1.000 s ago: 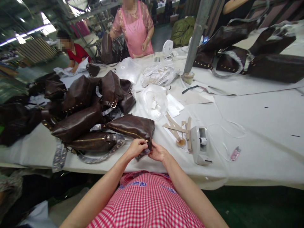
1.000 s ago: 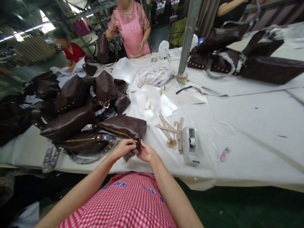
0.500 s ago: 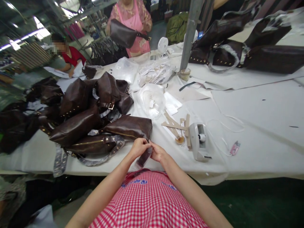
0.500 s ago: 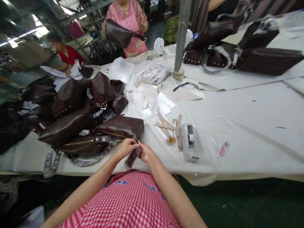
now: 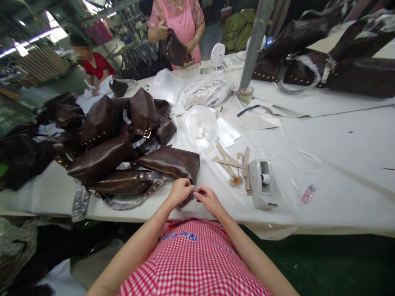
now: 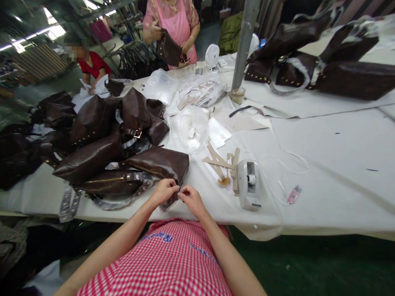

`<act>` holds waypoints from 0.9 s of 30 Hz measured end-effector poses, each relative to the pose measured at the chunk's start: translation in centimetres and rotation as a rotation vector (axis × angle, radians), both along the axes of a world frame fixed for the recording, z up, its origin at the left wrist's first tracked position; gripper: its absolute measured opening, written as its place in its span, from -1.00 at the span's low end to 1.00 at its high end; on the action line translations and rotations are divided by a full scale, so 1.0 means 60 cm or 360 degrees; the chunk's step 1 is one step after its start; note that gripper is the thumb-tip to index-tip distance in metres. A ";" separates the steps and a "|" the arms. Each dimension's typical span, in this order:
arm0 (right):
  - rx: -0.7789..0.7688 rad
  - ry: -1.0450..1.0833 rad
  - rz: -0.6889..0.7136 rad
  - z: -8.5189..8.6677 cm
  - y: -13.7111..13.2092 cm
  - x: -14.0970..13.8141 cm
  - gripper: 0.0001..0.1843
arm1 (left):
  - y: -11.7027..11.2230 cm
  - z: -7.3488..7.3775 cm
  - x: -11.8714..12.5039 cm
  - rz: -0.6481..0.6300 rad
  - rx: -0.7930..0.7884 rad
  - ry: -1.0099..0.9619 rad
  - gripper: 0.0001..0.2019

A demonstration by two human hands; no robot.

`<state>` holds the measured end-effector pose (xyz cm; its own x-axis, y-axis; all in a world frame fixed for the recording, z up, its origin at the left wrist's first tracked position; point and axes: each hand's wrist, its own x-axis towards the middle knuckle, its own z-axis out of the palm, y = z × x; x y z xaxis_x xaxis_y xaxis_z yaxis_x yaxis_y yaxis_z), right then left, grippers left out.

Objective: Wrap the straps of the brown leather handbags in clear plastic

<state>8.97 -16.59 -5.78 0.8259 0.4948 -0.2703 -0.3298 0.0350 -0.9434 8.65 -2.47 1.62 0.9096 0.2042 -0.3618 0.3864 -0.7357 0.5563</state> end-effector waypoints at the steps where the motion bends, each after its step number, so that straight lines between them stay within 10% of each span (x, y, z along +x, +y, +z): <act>1: -0.0032 -0.0132 -0.0011 -0.002 0.001 0.000 -0.79 | -0.001 0.001 -0.002 -0.0001 0.0007 -0.0006 -0.84; 27: -0.0034 -0.0470 -0.0145 -0.020 0.030 -0.015 -0.81 | 0.048 -0.036 -0.091 0.0203 -0.0626 0.0055 -0.78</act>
